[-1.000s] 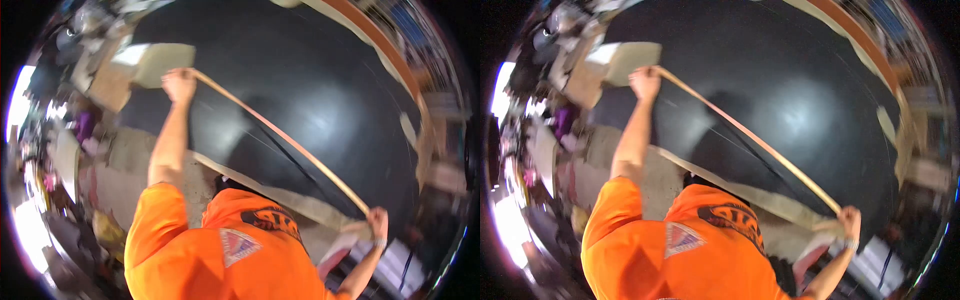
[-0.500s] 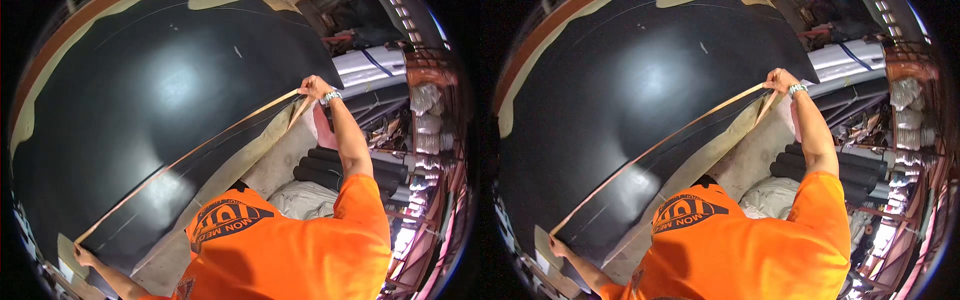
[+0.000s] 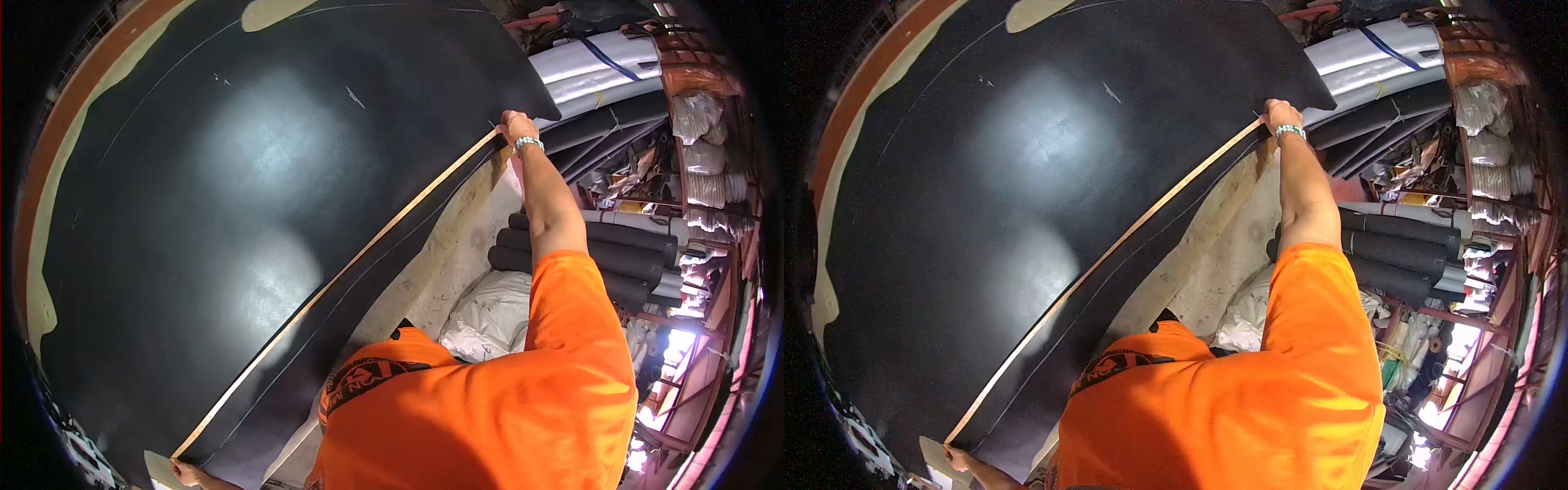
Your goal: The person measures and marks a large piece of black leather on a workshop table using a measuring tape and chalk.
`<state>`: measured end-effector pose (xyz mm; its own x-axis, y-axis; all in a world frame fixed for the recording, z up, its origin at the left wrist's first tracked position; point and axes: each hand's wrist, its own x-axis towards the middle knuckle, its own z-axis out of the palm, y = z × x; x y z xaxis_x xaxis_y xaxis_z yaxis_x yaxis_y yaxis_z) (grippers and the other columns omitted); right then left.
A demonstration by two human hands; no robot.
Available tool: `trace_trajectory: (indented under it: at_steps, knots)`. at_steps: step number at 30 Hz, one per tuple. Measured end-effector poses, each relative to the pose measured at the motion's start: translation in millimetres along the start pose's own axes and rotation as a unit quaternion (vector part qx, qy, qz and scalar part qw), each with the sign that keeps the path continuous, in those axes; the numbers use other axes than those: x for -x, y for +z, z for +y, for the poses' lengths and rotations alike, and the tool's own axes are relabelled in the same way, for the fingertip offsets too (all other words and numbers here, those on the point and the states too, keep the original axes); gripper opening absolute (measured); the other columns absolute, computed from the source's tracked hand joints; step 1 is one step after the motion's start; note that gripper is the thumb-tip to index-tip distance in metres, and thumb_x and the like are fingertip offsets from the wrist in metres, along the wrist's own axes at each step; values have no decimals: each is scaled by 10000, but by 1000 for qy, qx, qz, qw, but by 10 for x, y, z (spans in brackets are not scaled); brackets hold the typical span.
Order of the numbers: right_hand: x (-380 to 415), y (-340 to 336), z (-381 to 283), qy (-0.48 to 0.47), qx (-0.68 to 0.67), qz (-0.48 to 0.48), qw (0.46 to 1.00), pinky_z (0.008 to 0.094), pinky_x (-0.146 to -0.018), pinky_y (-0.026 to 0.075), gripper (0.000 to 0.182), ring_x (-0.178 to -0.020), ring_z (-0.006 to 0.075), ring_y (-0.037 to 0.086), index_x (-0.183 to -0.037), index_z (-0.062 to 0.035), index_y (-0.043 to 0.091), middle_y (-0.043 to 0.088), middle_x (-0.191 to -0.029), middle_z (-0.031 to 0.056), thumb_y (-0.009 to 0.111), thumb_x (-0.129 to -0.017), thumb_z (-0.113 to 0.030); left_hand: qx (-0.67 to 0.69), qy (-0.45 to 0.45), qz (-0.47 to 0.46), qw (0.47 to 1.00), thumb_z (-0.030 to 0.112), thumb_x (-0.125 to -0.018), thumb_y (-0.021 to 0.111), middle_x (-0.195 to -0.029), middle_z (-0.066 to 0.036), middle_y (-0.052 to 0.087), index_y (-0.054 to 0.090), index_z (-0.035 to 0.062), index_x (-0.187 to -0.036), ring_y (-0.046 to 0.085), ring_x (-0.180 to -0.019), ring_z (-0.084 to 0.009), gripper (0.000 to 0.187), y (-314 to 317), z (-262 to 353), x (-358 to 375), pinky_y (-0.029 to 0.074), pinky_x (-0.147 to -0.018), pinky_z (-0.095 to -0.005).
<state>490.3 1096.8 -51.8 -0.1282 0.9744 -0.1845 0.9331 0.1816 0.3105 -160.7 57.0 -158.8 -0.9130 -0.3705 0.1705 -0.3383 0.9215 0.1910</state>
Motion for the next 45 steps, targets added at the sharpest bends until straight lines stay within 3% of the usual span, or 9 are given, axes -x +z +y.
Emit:
trace_trajectory:
  at_steps: [22,24,26,27,28,29,30,33,45]
  knots:
    - [-84,197,32,-34,30,61,997,475,-952,519,195,-1120,345,642,-1084,-125,695,665,-1181,157,633,-915,-198,-37,153,35,987,369,-960,642,-1044,-90,756,749,21,-1076,716,-920,-252,382,-25,13,296,558,-795,-375]
    - [-210,213,151,-11,-34,9,999,464,-1030,475,324,-1212,339,600,-1226,-84,667,634,-1289,180,479,-988,-199,118,198,-92,969,316,-974,575,-1092,-103,701,671,35,-1176,668,-959,-243,359,142,113,467,534,-776,-371]
    - [-307,396,338,-60,-104,-19,993,445,-1023,484,411,-1179,331,616,-1403,-53,528,617,-1317,189,435,-1022,-175,608,27,-293,738,264,-988,509,-1140,-116,646,593,49,-1275,620,-998,-234,368,85,-74,632,509,-756,-368]
    - [-503,675,502,-99,-305,-85,943,435,-997,503,404,-1148,321,624,-1401,-29,502,618,-1293,190,438,-1029,-171,245,249,-188,918,263,-1001,504,-1106,-120,646,579,28,-1278,614,-998,-260,371,-69,122,785,498,-822,-380]
    - [-717,975,701,-100,-546,-173,814,426,-970,523,400,-1117,312,632,-1399,-4,476,618,-1269,192,441,-1035,-168,-164,358,45,918,262,-1013,499,-1072,-124,647,566,8,-1281,607,-998,-286,375,-249,370,978,486,-887,-393]
    - [-847,1180,804,-74,-692,-257,671,416,-943,542,400,-1086,302,641,-1397,20,450,619,-1246,193,444,-1042,-165,42,156,-47,986,274,-998,514,-1161,-146,657,606,14,-1228,617,-1050,-293,360,-33,103,819,473,-949,-397]
    - [-1140,1200,908,80,-659,-241,708,429,-931,541,395,-1077,323,648,-1358,16,490,640,-1229,200,488,-1037,-215,-103,91,6,991,304,-987,536,-1233,-168,638,619,22,-1235,589,-1143,-324,384,-183,528,1004,435,-1029,-440]
    - [-902,778,972,-171,-71,-19,983,413,-879,522,445,-1002,328,691,-1169,38,635,706,-1095,229,622,-984,-366,-18,35,51,998,434,-1006,469,-1520,-191,434,507,64,-1432,347,-1432,-362,566,-259,513,1290,264,-1190,-443]
    - [-987,904,944,-146,-168,26,975,375,-904,542,517,-1059,287,681,-1291,97,562,689,-1184,220,719,-934,-242,-23,-53,13,998,542,-1014,391,-1615,-98,314,398,188,-1527,239,-1494,-364,623,-568,-321,1752,205,-1202,-519]
